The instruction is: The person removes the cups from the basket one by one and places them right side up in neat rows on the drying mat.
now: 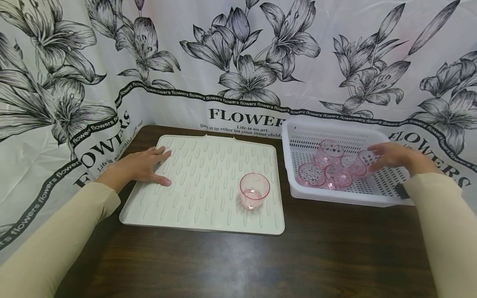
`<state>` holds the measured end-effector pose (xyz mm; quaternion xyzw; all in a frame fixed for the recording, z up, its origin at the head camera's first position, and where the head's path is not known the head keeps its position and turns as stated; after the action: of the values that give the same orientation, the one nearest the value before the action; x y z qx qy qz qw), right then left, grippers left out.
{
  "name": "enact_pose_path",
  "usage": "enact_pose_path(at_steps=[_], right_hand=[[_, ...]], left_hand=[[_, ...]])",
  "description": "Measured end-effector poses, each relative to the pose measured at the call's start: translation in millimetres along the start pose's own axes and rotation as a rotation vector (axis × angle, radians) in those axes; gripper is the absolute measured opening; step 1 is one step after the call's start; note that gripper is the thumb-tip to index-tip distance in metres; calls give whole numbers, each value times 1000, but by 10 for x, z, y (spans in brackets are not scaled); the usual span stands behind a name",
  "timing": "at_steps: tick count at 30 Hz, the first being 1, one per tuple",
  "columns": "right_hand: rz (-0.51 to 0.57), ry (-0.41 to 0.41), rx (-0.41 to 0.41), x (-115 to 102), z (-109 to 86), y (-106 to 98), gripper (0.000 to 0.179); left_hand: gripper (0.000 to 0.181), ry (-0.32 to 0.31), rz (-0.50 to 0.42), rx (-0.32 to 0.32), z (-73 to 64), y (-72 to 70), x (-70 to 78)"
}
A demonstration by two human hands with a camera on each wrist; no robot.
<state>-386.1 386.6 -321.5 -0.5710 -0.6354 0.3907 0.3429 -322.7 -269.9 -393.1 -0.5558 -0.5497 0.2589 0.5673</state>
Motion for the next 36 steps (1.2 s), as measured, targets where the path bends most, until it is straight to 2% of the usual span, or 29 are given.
enact_pose_path(at_steps=[9, 16, 23, 31, 36], right_hand=[[-13, -43, 60, 4, -36, -83, 93], [66, -33, 87, -7, -91, -171, 90], [55, -40, 177, 9, -185, -252, 89], [79, -61, 243, -48, -277, -405, 92], [116, -84, 289, -162, -334, -520, 92]], left_hand=[[123, -16, 11, -5, 11, 13, -21], [122, -19, 1, -9, -6, 15, -14], [123, -18, 5, -10, 3, 11, 3], [123, -19, 1, -11, 5, 6, -7], [123, -19, -1, -14, 3, 8, -11]])
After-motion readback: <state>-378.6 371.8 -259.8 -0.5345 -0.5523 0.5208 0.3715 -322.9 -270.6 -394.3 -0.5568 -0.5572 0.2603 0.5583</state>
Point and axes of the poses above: each hand's wrist, its own z-axis towards the middle knuckle, its own y-axis out of the palm, x = y × z, the point moved 9 cm from there along z, towards the middle knuckle, and after that the axes turned 14 degrees about -z, right-handed, at the moved point
